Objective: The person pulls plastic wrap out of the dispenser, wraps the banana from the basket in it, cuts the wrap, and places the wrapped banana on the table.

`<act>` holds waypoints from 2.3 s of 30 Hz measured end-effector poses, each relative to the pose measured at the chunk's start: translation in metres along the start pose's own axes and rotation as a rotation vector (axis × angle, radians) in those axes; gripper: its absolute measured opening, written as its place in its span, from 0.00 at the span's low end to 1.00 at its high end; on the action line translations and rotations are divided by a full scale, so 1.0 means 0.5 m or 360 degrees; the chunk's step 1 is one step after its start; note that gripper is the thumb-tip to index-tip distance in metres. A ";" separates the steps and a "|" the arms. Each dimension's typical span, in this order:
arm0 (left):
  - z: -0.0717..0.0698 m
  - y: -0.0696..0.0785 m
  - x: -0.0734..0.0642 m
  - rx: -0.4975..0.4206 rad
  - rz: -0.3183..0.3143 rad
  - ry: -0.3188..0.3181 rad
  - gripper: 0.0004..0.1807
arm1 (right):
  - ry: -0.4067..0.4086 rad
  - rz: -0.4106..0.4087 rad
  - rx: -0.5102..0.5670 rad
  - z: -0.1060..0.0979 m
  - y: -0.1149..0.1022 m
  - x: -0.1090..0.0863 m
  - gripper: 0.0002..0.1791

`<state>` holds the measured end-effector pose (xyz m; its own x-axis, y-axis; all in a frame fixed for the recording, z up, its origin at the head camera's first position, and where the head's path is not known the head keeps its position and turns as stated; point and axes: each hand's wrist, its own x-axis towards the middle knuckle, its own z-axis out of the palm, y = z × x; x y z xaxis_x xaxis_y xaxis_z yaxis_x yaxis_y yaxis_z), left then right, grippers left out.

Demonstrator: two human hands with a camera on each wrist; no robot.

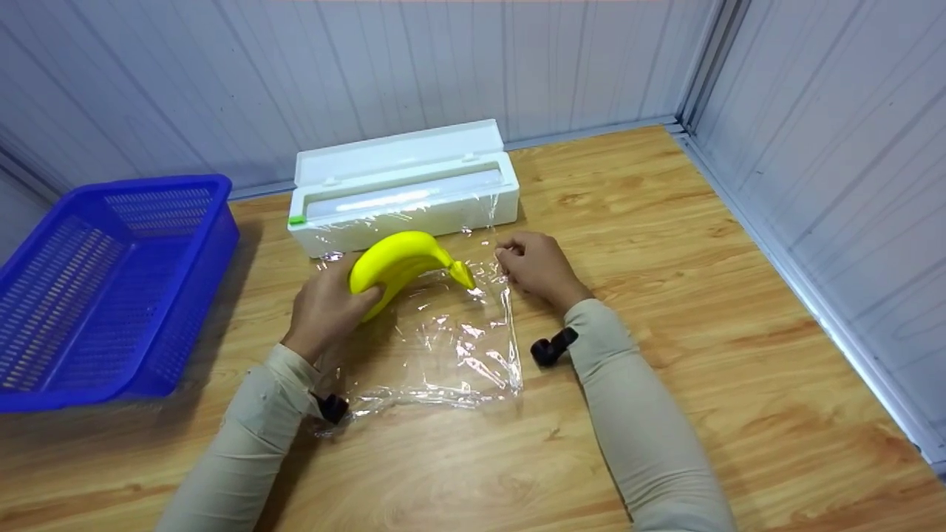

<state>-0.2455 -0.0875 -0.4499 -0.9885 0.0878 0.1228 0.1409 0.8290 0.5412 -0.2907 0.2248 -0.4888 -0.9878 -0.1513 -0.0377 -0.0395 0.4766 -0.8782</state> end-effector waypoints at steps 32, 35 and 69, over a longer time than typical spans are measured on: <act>0.028 0.025 -0.025 0.0185 0.0142 0.0107 0.23 | -0.0010 -0.0059 0.0054 -0.001 0.001 -0.026 0.13; 0.030 0.027 -0.026 0.0193 0.0164 0.0133 0.24 | 0.0006 -0.0071 0.0050 -0.002 0.001 -0.030 0.13; -0.053 0.003 -0.080 0.0101 0.0216 -0.0070 0.53 | 0.0257 -0.0284 -0.0051 0.010 -0.038 -0.066 0.06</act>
<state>-0.2042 -0.1046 -0.4319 -0.9622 0.2247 0.1540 0.2713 0.8410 0.4682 -0.2566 0.2165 -0.4730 -0.9759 -0.0964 0.1956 -0.2177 0.4826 -0.8483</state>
